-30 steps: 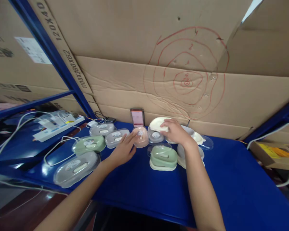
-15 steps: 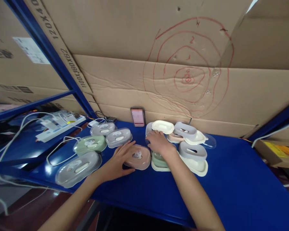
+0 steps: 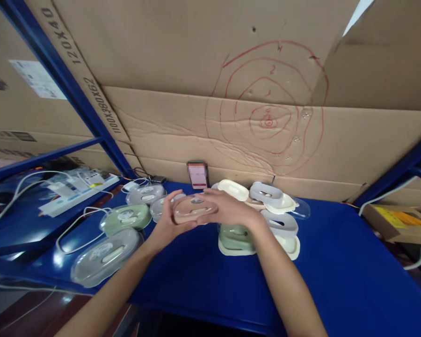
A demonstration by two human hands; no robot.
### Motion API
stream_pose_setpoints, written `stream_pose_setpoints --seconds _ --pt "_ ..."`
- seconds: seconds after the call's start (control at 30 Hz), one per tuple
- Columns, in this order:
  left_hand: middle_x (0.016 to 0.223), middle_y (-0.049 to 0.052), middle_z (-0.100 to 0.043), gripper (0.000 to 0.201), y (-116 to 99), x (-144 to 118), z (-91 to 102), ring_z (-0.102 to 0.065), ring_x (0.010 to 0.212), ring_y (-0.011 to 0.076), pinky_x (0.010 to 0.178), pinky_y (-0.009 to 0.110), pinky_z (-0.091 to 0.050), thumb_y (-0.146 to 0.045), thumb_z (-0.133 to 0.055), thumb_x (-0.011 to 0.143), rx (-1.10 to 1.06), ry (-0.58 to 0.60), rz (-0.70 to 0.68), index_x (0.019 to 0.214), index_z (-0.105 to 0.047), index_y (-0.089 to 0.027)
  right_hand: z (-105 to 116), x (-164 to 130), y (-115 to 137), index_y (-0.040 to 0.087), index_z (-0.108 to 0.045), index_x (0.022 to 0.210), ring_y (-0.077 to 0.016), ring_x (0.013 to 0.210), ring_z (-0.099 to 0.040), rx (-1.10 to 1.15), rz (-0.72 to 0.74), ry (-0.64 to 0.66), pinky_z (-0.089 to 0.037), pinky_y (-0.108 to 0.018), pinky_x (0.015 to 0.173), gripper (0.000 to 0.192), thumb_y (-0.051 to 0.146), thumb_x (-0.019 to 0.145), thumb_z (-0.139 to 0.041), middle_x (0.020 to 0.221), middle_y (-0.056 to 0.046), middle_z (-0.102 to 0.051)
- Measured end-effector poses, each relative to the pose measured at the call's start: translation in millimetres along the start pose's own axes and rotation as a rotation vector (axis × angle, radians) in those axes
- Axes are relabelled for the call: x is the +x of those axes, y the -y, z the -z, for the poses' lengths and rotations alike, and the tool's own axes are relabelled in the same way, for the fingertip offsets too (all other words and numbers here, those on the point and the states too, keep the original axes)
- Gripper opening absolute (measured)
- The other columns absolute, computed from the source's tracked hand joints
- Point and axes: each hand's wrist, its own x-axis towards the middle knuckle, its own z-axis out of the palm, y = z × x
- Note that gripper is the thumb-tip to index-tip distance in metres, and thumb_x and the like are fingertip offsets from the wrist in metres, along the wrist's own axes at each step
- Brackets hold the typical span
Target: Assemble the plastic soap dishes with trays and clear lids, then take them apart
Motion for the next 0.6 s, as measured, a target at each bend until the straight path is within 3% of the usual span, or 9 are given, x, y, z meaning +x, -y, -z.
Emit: stream_pose_setpoints --seconds 0.1,0.17,0.27,0.33,0.4,0.53,0.6 --pt "0.152 0.015 -0.055 0.119 -4.9 35.0 -23.1 -0.06 0.141 0.0341 0.12 0.055 -0.049 -0.053 -0.1 0.069 -0.028 0.067 -0.052 0.159 -0.026 -0.031 27.1 -16.6 -29.1 0.035 -0.055 0.16 -0.0263 0.146 -0.059 0.029 -0.092 -0.138 -0.048 -0.045 0.122 0.061 0.056 0.103 -0.067 0.16 -0.005 -0.061" --pt "0.152 0.016 -0.053 0.123 -2.8 50.2 -35.8 -0.059 0.141 0.0347 0.122 0.055 -0.047 -0.051 -0.103 0.064 -0.035 0.078 -0.063 0.16 -0.028 -0.029 39.9 -28.3 -51.5 0.032 -0.057 0.159 -0.029 0.148 -0.057 -0.055 -0.233 -0.253 -0.047 -0.049 0.123 0.061 0.056 0.103 -0.065 0.16 -0.007 -0.06" --pt "0.149 0.015 -0.053 0.123 4.8 56.5 -45.9 -0.062 0.137 0.0332 0.12 0.055 -0.049 -0.053 -0.1 0.069 -0.072 0.054 -0.068 0.162 -0.024 -0.03 48.2 -38.7 -75.4 0.025 -0.061 0.155 -0.042 0.163 -0.033 -0.191 -0.38 -0.374 -0.024 -0.069 0.132 0.066 0.052 0.096 -0.074 0.17 -0.014 -0.048" --pt "0.147 0.015 -0.054 0.121 9.8 53.1 -46.8 -0.063 0.135 0.0324 0.119 0.055 -0.049 -0.054 -0.098 0.072 -0.093 0.038 -0.069 0.163 -0.022 -0.03 46.1 -37.7 -76.8 0.025 -0.061 0.155 -0.0474 0.166 -0.019 -0.226 -0.431 -0.401 -0.011 -0.078 0.129 0.068 0.053 0.095 -0.076 0.175 -0.016 -0.038" --pt "0.147 0.015 -0.055 0.119 13.6 48.3 -44.9 -0.062 0.137 0.0323 0.119 0.054 -0.049 -0.054 -0.098 0.074 -0.109 0.023 -0.072 0.163 -0.022 -0.031 39.1 -30.4 -65.7 0.029 -0.061 0.156 -0.0443 0.166 -0.023 -0.207 -0.36 -0.34 -0.013 -0.076 0.131 0.067 0.056 0.096 -0.075 0.175 -0.013 -0.04" --pt "0.151 0.015 -0.055 0.111 22.0 44.0 -38.7 -0.061 0.138 0.0323 0.118 0.054 -0.049 -0.054 -0.095 0.079 -0.132 -0.026 -0.091 0.163 -0.024 -0.033 21.9 -10.5 -33.5 0.033 -0.07 0.145 -0.0278 0.148 -0.058 0.025 -0.017 -0.046 -0.042 -0.047 0.127 0.046 0.053 0.104 -0.068 0.157 -0.005 -0.064" --pt "0.152 0.016 -0.054 0.112 28.3 44.2 -37.5 -0.059 0.141 0.0332 0.121 0.055 -0.046 -0.054 -0.096 0.078 -0.123 -0.047 -0.097 0.162 -0.026 -0.033 17.9 -5.4 -27.2 0.032 -0.075 0.138 -0.0248 0.137 -0.066 0.111 -0.003 0.019 -0.05 -0.04 0.119 0.037 0.05 0.107 -0.064 0.148 -0.003 -0.071"
